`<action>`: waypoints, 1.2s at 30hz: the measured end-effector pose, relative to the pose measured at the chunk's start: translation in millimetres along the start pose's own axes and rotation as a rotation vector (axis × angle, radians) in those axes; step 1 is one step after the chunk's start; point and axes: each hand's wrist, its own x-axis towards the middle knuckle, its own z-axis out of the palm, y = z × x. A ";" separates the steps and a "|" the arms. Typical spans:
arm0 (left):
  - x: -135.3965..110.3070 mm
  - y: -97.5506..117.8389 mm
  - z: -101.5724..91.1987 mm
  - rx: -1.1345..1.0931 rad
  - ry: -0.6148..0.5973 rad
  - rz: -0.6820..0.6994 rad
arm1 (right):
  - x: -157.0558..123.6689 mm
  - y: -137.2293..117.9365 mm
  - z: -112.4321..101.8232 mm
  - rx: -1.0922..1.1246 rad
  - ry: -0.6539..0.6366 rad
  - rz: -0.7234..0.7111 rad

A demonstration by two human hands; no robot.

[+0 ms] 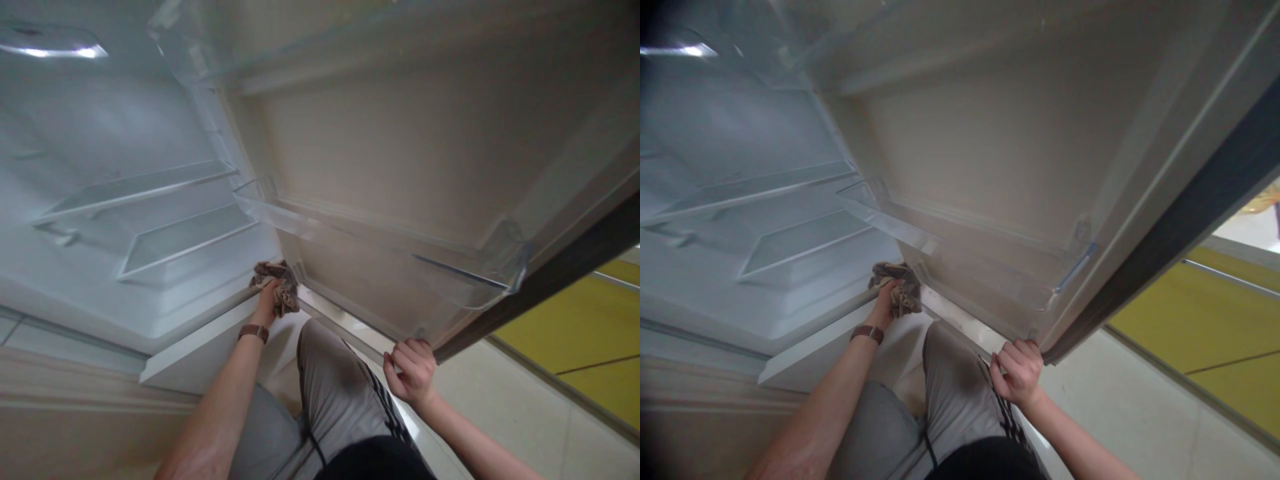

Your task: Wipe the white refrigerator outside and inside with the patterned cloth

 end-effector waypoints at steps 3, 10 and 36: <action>-14.6 -18.7 2.5 -0.308 -0.043 -0.166 | -1.2 0.0 0.4 -0.005 -0.004 0.005; -55.5 -66.6 38.4 -0.916 -0.075 -0.402 | -1.6 -0.3 -1.3 -0.013 -0.030 0.005; -59.6 -37.9 19.1 -0.808 0.164 -0.253 | -4.4 0.7 0.9 0.017 -0.023 0.008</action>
